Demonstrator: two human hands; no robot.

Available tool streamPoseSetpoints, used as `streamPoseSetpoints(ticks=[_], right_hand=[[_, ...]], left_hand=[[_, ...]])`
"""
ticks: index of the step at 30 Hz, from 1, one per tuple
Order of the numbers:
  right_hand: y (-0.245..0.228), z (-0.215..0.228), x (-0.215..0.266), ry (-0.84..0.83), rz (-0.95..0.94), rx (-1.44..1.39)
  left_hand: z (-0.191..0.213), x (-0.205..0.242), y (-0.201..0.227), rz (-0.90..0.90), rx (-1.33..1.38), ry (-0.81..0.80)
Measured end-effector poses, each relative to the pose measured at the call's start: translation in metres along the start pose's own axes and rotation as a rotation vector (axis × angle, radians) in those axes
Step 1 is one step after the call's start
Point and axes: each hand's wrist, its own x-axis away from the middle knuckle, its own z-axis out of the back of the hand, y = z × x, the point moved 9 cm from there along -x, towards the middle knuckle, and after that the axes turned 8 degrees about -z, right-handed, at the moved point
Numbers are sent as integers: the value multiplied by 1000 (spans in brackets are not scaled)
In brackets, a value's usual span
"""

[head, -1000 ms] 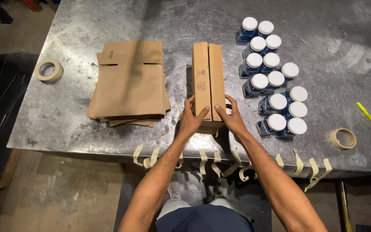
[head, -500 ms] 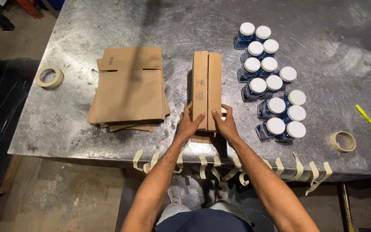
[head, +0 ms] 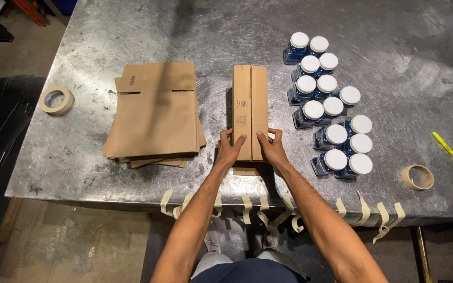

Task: The person folds a cardboard box into shape and applies adhesive tape to the bottom and sides by hand to secure it.

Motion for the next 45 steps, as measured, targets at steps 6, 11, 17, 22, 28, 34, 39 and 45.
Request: streamPoseSetpoints(ticks=[6,11,17,22,28,34,39,45], right_hand=[[-34,36,48,18,-49,165],[-51,35,65,-7,-29,74],[-57,28,68,-50,9,12],[-56,17,81,-71,12,-25],[-45,10,66,-66,51,4],[-32,13,52,-39,14,80],[-23,17,37,18,5,176],[-34,20,46,34,47,165]], left_hand=[[14,54,75,87,30,-68],[21,78,119,63,-7,-104],[8,73,109,19,34,-142],[13,69,86,35,-89,-160],[12,65,77,35,-74,-139],[12,64,67,31,-84,-135],[9,68,65,17,-11,-147],[5,61,49,-1,55,-134]])
